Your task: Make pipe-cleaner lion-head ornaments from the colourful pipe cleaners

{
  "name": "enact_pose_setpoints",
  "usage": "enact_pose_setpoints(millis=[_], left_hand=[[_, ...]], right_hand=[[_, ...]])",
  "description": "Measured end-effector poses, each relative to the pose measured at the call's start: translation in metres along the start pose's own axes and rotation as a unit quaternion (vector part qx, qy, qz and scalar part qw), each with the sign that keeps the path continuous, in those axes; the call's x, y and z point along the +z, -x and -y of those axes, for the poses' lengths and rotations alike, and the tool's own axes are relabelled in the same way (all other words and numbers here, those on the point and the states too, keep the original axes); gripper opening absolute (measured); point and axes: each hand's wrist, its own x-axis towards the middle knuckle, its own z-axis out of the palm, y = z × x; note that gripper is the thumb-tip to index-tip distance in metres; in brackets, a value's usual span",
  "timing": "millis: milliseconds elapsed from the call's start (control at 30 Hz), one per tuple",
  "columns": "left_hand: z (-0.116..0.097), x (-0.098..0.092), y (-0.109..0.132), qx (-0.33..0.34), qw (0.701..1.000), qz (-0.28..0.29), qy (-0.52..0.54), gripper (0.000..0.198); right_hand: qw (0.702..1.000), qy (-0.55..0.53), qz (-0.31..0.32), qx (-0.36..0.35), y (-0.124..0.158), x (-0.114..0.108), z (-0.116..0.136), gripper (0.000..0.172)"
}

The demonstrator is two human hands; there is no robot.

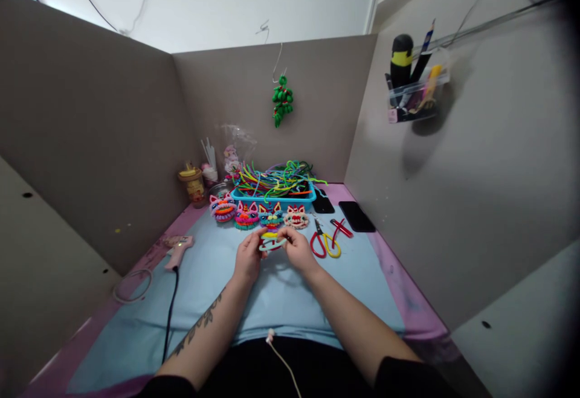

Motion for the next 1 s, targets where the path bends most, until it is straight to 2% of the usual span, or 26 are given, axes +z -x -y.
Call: enact_pose_setpoints(millis=[133,233,333,633,1000], left_hand=[[-0.0024,0.0013,0.0014,-0.013,1.0,-0.018,0.004,0.045],[-0.0045,0.0019,0.0033,-0.003,0.999,-0.032,-0.016,0.047],[-0.0054,0.0024,0.0041,0.017,0.999,-0.031,-0.03,0.046],[-0.0051,0.0061,0.006,0.048,0.995,-0.043,-0.081,0.044],[-0.0016,0.0051,0.0057,0.035,0.995,-0.027,-0.093,0.051]], right_hand=[[0.999,0.016,-0.028,0.001,0.0007,-0.0002,0.0,0.009],[0.993,0.098,-0.053,-0.047,0.002,-0.0009,-0.0012,0.009],[0.979,0.168,-0.053,-0.105,0.0032,-0.0009,-0.0031,0.011],[0.946,0.263,-0.075,-0.174,0.0064,0.0036,-0.0034,0.011],[0.944,0.283,-0.066,-0.157,0.0051,0.0011,-0.0036,0.013]])
